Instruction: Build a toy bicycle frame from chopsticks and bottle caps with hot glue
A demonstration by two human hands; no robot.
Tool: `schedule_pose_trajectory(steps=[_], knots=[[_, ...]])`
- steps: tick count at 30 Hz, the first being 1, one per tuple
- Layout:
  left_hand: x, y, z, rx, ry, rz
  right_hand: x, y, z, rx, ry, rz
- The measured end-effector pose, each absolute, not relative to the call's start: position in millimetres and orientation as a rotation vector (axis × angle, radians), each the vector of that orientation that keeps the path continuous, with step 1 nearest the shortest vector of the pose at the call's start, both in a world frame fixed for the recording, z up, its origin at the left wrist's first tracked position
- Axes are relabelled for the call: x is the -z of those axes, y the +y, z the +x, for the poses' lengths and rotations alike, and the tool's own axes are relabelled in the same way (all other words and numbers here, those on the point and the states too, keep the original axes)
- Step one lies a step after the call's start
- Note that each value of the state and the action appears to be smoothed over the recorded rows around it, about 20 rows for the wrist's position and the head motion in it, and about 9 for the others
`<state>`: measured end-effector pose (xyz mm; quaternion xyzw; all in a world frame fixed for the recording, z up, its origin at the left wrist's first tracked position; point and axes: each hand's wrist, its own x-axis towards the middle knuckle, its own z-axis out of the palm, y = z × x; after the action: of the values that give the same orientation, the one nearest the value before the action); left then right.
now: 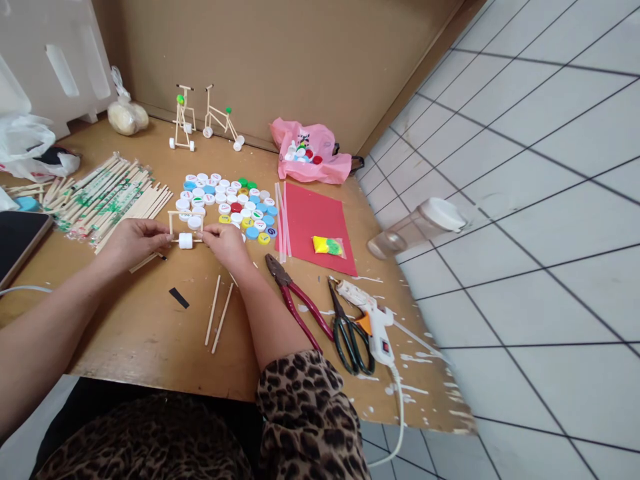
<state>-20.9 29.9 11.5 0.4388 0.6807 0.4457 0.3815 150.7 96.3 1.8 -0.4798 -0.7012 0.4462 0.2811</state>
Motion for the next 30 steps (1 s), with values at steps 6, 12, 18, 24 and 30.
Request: schedule_pose_trajectory(steps=[6,12,18,24,30], knots=[[-16,30,-18,-1.125,1.742,1.079,-6,92,148,-1.348,-1.738,-1.31],[-16,30,-17,-1.129,1.748,1.054,-13,88,145,-1.459,-1.607,-1.33],[-19,30,-16,-1.117,1.749,1.056,-12,90,146,-1.467,-1.594,-1.334],[-18,30,-17,-1.132,1.72,1.066,-7,92,146,-1.46,-1.591,-1.33],[-14,30,-19,-1.116,1.684,1.103,-6,91,147,-1.468,-1.585,-1.331]])
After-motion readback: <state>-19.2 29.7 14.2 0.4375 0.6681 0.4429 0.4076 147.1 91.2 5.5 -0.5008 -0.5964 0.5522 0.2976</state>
